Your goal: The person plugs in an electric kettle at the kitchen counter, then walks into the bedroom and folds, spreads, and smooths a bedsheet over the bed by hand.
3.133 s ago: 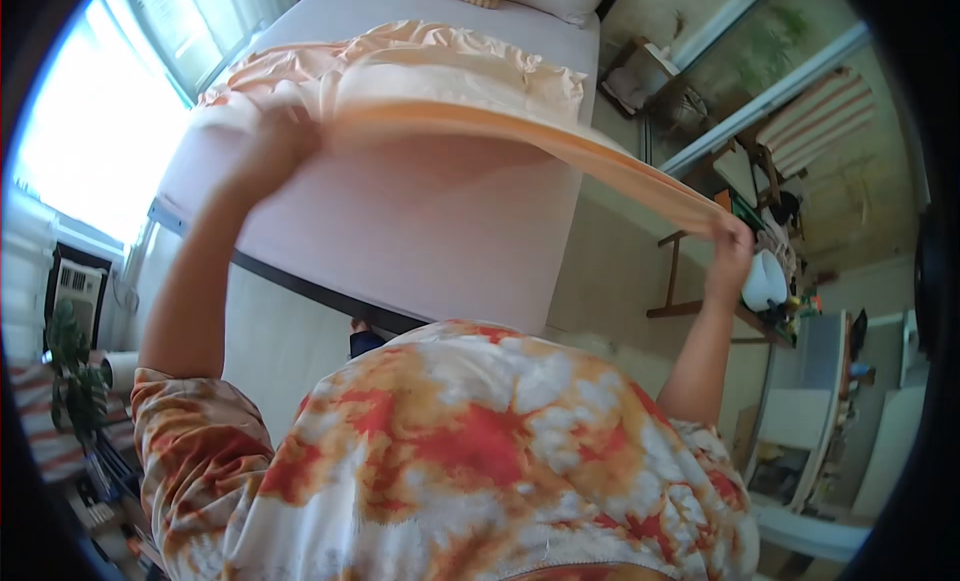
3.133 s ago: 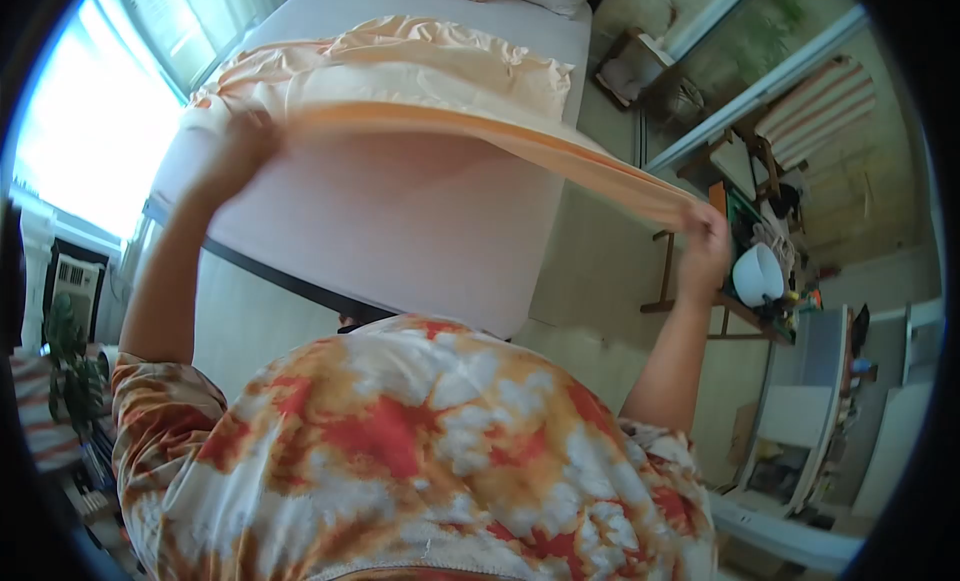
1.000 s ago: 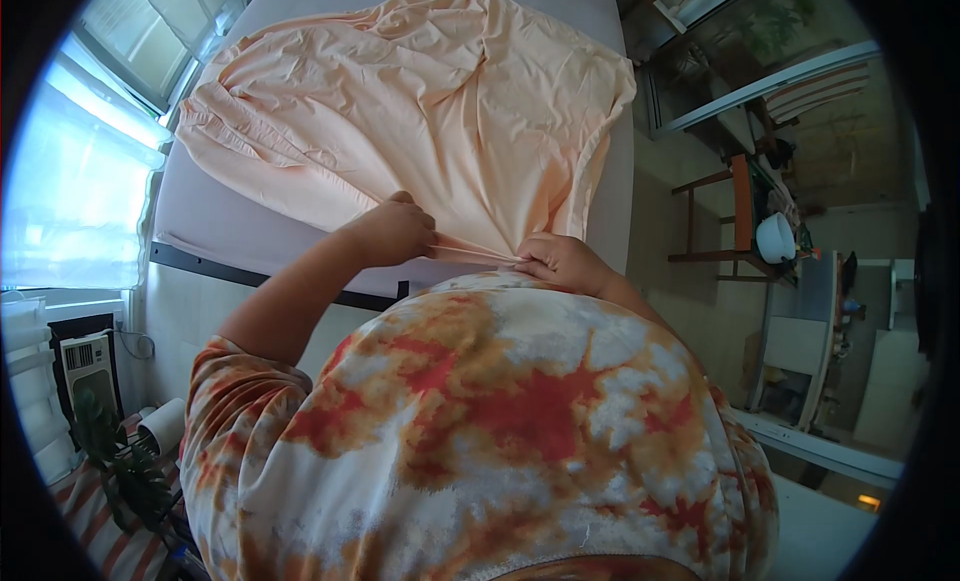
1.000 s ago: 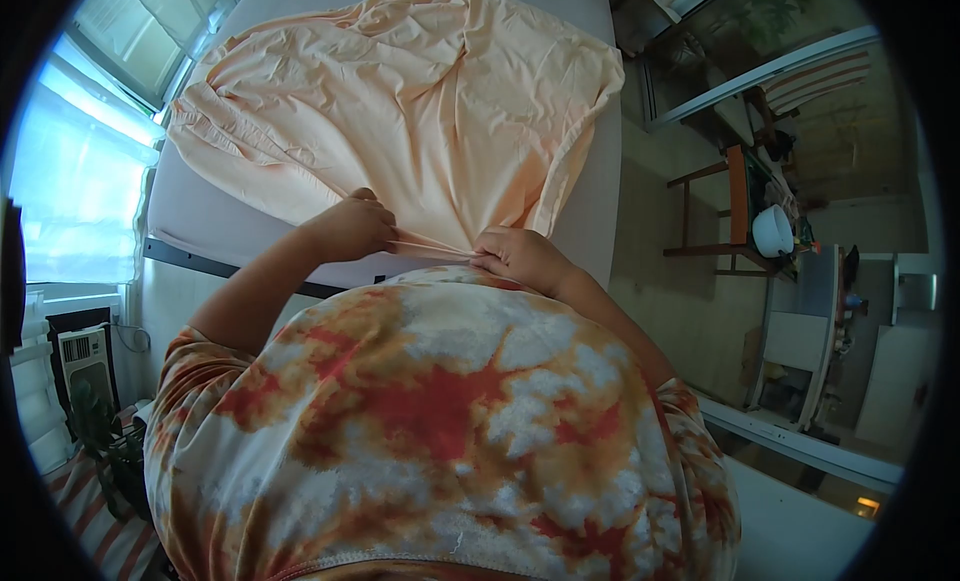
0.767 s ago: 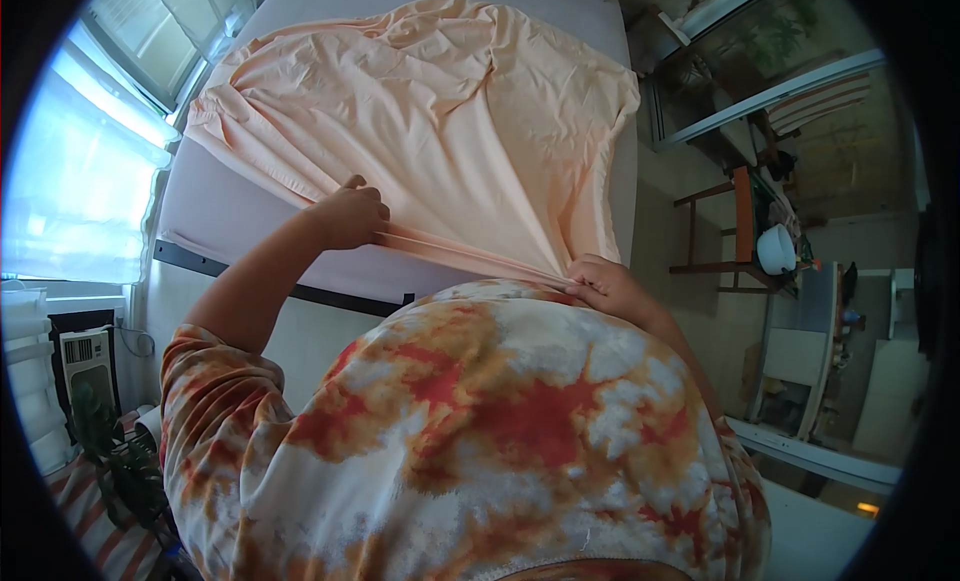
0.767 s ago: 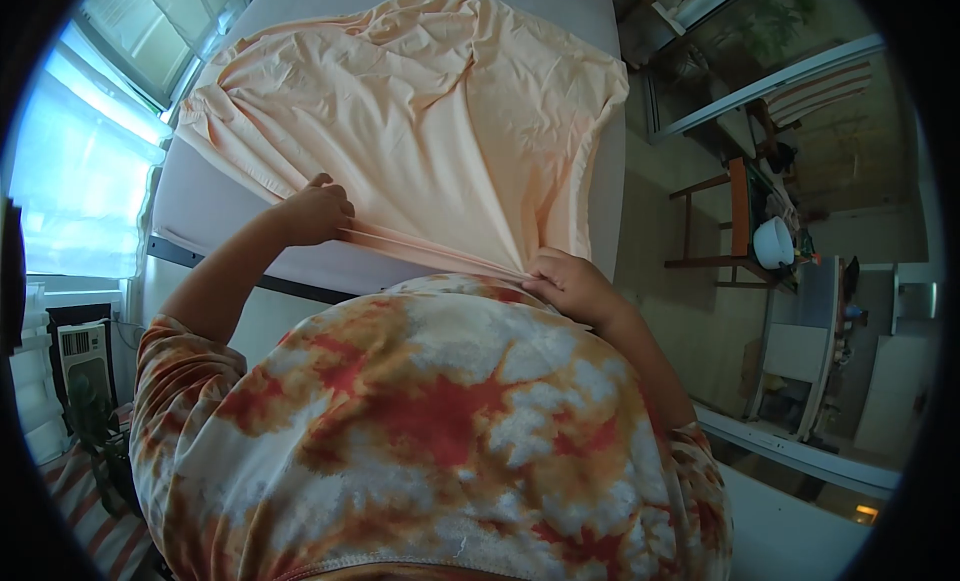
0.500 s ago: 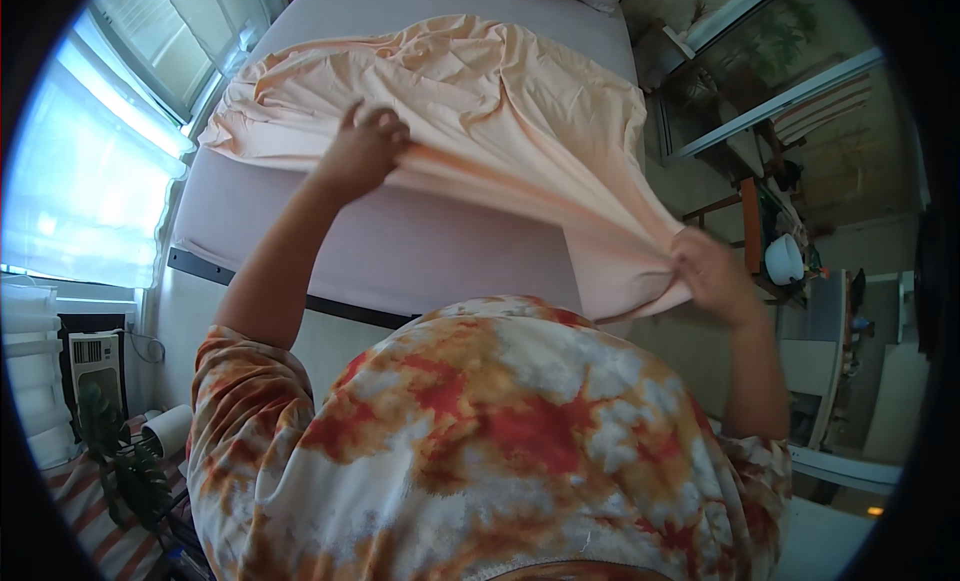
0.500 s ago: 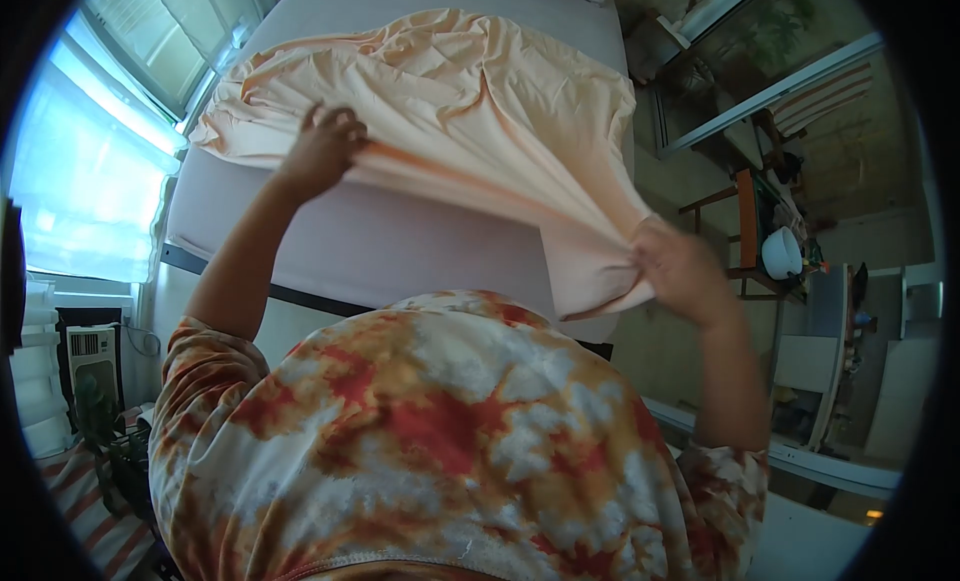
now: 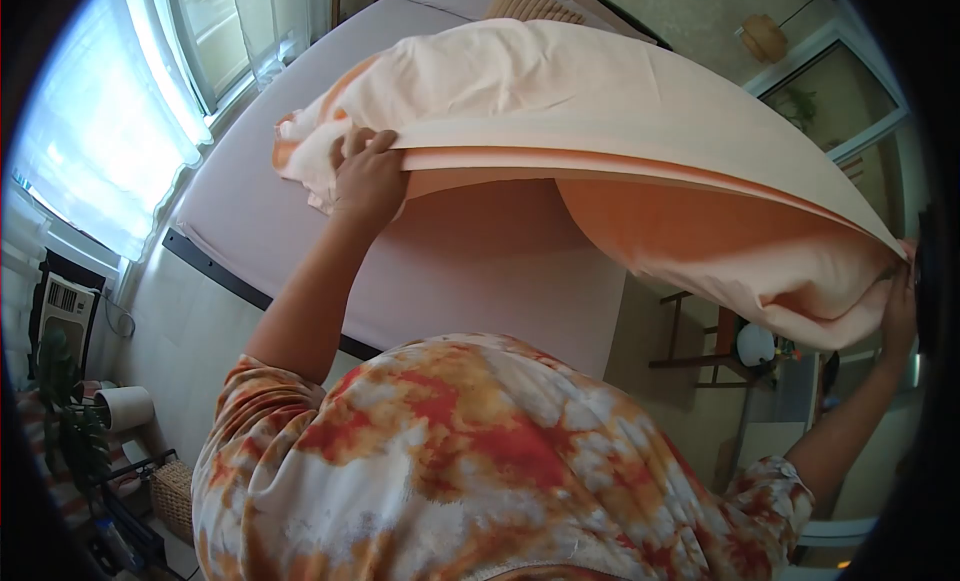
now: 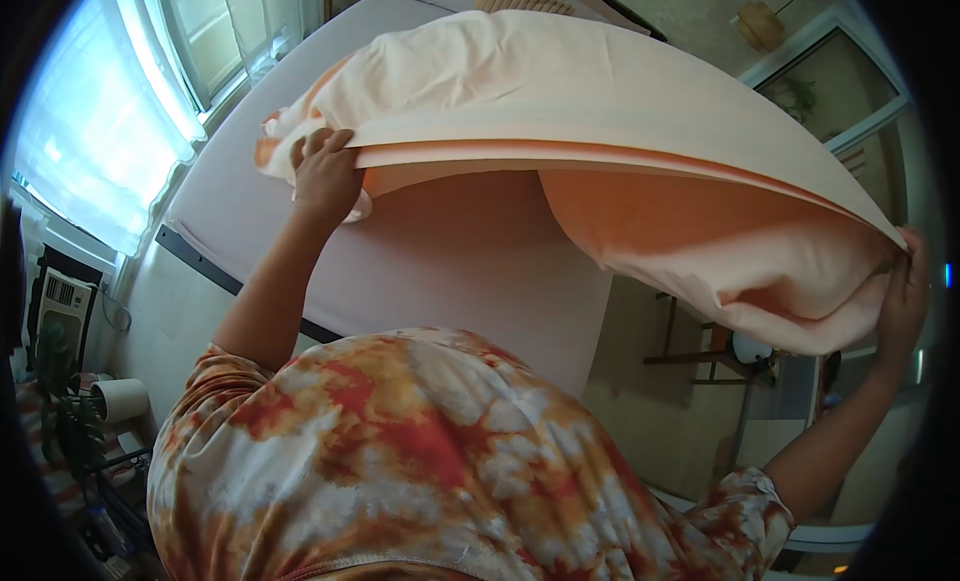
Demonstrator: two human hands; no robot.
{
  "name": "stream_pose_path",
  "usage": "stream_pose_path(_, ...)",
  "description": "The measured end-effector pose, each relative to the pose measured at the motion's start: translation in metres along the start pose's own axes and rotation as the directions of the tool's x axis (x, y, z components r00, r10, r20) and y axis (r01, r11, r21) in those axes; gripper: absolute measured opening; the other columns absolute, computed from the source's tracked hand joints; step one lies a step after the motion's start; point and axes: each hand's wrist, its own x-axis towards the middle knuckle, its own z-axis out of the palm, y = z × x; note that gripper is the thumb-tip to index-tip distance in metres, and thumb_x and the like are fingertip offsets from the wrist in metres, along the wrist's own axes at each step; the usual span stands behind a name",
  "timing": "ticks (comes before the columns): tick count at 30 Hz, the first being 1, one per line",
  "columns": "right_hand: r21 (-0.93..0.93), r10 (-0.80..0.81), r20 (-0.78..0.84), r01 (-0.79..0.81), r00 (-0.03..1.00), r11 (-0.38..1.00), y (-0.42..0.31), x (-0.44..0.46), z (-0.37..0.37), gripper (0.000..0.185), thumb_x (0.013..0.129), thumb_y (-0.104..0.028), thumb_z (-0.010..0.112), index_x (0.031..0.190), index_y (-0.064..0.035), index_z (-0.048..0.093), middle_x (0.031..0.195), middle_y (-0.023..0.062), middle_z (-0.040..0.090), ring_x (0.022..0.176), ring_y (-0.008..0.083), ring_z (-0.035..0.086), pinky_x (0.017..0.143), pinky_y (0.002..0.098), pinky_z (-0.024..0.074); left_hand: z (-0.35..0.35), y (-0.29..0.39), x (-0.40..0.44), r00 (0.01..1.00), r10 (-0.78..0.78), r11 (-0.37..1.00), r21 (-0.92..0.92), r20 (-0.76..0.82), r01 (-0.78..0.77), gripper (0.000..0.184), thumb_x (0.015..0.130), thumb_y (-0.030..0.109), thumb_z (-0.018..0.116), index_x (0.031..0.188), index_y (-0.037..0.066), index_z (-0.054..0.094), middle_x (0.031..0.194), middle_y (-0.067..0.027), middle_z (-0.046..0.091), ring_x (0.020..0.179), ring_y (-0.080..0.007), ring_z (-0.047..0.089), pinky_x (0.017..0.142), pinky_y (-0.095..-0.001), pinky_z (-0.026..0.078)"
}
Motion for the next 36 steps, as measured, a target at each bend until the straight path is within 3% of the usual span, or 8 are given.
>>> stream_pose_path(3,0.04,0.117,-0.004,-0.117,0.993,0.992,0.017,0.001,-0.009,0.022,0.097,-0.014,0.038,0.111,-0.0039,0.052,0.107,0.0083,0.056,0.1,0.0172,0.053,0.089,0.028,0.0383,0.005,-0.028,-0.014,0.934,-0.356,0.921,0.156,-0.03,0.356,0.023,0.079,0.02,0.052,0.097,0.015,0.067,0.116,0.0052,0.055,0.116,-0.019,0.041,0.1,-0.0442,0.022)
stream_pose_path(5,0.09,0.166,-0.004,-0.165,0.986,0.982,0.029,0.007,-0.014,0.024,0.098,-0.017,0.038,0.112,-0.0042,0.052,0.107,0.0083,0.056,0.1,0.0173,0.053,0.088,0.0282,0.0388,-0.002,-0.048,-0.021,0.929,-0.368,0.917,0.15,-0.034,0.369,0.026,0.081,0.018,0.052,0.103,0.016,0.065,0.117,0.0045,0.056,0.118,-0.0195,0.04,0.098,-0.0446,0.024)
stream_pose_path(12,-0.11,0.045,-0.086,-0.055,0.995,0.992,0.102,0.005,-0.044,0.026,0.097,-0.02,0.041,0.113,-0.003,0.052,0.103,0.0102,0.058,0.094,0.0186,0.055,0.084,0.0301,0.0415,-0.034,-0.1,-0.071,0.905,-0.425,0.884,0.234,0.038,0.405,0.028,0.086,0.023,0.05,0.11,0.018,0.062,0.116,0.003,0.056,0.116,-0.0248,0.042,0.092,-0.0448,0.028)
stream_pose_path(17,-0.216,0.004,-0.193,-0.046,0.981,0.975,0.183,-0.011,-0.06,0.027,0.097,-0.02,0.041,0.113,-0.002,0.053,0.102,0.0107,0.059,0.093,0.019,0.055,0.083,0.0305,0.042,-0.059,-0.149,-0.108,0.875,-0.483,0.851,0.254,0.03,0.46,0.033,0.084,0.024,0.053,0.115,0.019,0.06,0.121,0.0027,0.055,0.116,-0.0209,0.044,0.09,-0.0435,0.03)
stream_pose_path(23,-0.319,-0.042,-0.309,-0.062,0.95,0.946,0.287,-0.041,-0.05,0.028,0.096,-0.02,0.042,0.112,-0.0009,0.053,0.101,0.0113,0.059,0.092,0.0196,0.056,0.083,0.031,0.0426,-0.129,-0.131,-0.151,0.9,-0.43,0.87,0.298,0.071,0.392,0.031,0.081,0.024,0.058,0.111,0.021,0.064,0.113,0.0023,0.06,0.11,-0.0165,0.048,0.091,-0.0368,0.032)
stream_pose_path(29,-0.343,0.007,-0.35,-0.135,0.937,0.929,0.355,-0.082,-0.023,0.028,0.096,-0.021,0.042,0.111,-0.0004,0.054,0.1,0.0116,0.06,0.091,0.0199,0.056,0.082,0.0314,0.043,-0.15,-0.139,-0.212,0.884,-0.465,0.858,0.269,0.042,0.439,0.026,0.076,0.013,0.066,0.101,0.016,0.069,0.102,-0.0033,0.064,0.102,-0.022,0.055,0.088,-0.0343,0.041)
stream_pose_path(32,-0.301,0.1,-0.333,-0.207,0.937,0.931,0.372,-0.105,-0.003,0.028,0.096,-0.021,0.042,0.11,-0.0004,0.054,0.1,0.0116,0.06,0.091,0.0201,0.056,0.082,0.0315,0.0431,-0.17,-0.134,-0.222,0.848,-0.521,0.815,-0.237,0.101,0.529,0.018,0.075,0.007,0.067,0.093,0.004,0.069,0.09,-0.0058,0.064,0.083,-0.0183,0.059,0.077,-0.0291,0.047)
stream_pose_path(36,-0.226,0.223,-0.29,-0.293,0.931,0.929,0.388,-0.132,0.028,0.028,0.095,-0.021,0.042,0.11,-0.0005,0.054,0.1,0.0116,0.06,0.091,0.0202,0.056,0.082,0.0316,0.0433,-0.216,-0.114,-0.213,0.851,-0.489,0.802,-0.285,0.19,0.525,0.016,0.076,0.008,0.066,0.091,0.001,0.068,0.082,-0.0043,0.061,0.076,-0.0151,0.057,0.073,-0.027,0.047)
